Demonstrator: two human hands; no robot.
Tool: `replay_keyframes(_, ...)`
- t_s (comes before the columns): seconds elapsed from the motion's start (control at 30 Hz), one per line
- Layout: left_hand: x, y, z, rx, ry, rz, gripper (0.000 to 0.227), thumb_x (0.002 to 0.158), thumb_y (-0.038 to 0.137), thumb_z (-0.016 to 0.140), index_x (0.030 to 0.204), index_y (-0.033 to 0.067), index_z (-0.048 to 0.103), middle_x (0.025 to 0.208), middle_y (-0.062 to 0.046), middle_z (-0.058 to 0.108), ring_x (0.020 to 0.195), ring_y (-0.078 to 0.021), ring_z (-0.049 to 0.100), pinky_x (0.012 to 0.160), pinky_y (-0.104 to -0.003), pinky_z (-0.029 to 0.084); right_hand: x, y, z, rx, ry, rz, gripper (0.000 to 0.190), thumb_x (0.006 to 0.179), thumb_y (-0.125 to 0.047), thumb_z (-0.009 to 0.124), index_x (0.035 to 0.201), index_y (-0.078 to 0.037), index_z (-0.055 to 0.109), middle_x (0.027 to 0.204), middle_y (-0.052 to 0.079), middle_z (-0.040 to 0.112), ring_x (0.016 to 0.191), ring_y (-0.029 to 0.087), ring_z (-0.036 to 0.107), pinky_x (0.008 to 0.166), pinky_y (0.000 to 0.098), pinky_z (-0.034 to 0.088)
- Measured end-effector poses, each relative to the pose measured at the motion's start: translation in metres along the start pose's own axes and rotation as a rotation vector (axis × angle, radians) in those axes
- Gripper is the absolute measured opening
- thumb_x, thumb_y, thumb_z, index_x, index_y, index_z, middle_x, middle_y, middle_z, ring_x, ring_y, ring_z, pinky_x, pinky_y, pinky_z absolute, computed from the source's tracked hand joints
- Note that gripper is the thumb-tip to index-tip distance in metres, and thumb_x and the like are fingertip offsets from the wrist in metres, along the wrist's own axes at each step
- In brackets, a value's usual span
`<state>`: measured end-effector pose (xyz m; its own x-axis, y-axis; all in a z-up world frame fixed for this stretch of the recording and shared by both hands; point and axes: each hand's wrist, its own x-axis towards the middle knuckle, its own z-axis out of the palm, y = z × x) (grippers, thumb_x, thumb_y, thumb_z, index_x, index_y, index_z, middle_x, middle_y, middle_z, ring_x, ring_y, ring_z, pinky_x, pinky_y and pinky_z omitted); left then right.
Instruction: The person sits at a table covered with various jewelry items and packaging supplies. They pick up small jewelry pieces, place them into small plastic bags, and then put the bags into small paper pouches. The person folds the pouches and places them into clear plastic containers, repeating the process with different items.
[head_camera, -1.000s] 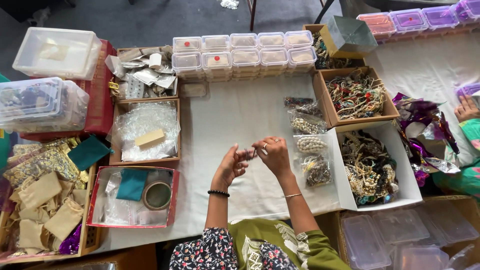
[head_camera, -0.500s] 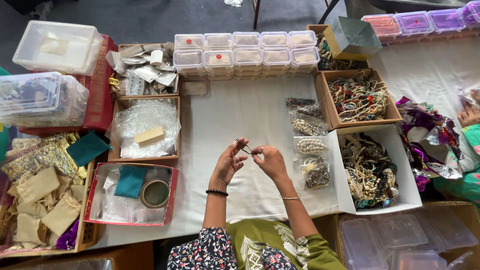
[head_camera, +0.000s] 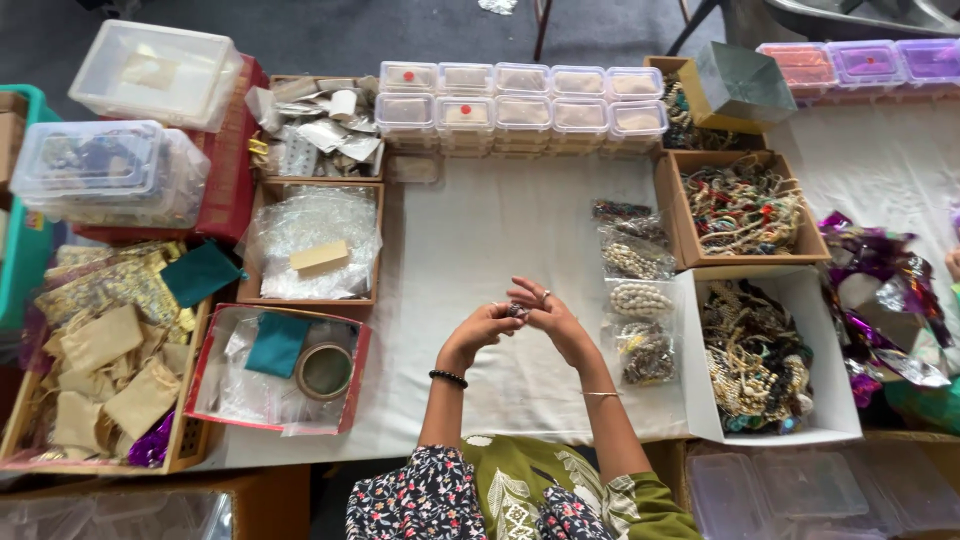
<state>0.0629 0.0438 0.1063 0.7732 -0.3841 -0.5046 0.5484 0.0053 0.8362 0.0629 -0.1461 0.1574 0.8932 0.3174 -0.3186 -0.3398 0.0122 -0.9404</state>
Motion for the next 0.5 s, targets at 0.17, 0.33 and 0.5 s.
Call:
replay_keyframes(0.17,0.024,-0.028,-0.007,-0.016,0.003,-0.022,0.017,0.085,0.023,0.069,0.099,0.0149,0.074,0.087,0.008,0.068,0.076,-0.0048,0.052,0.060,-0.024,0.036,0.012,0.037,-0.004,0.196,-0.065,0.075,0.053,0.088,-0.009,0.062,0.140,0.000,0.060,0.126,0.015,0.070,0.112,0.020,0.068,0.103,0.0343,0.054)
replay_keyframes(0.33,0.041,-0.043,0.003,0.358,0.444,0.176,0.030,0.079,0.025,0.075,0.103,0.0068,0.074,0.094,-0.009,0.075,0.087,-0.0202,0.071,0.077,-0.032,0.055,0.018,0.050,0.008,-0.044,0.219,-0.021,0.037,0.087,-0.005,0.070,0.124,0.003,0.070,0.117,0.012,0.075,0.106,0.017,0.072,0.094,0.0315,0.057)
replay_keyframes(0.5,0.027,-0.033,-0.009,0.427,0.600,0.313,0.041,0.071,0.021,0.084,0.108,0.0084,0.073,0.108,-0.017,0.070,0.095,-0.0269,0.068,0.081,-0.036,0.057,0.017,0.047,0.012,-0.189,0.281,-0.084,0.034,0.085,-0.006,0.076,0.117,0.004,0.073,0.108,0.012,0.078,0.097,0.017,0.074,0.088,0.0300,0.059)
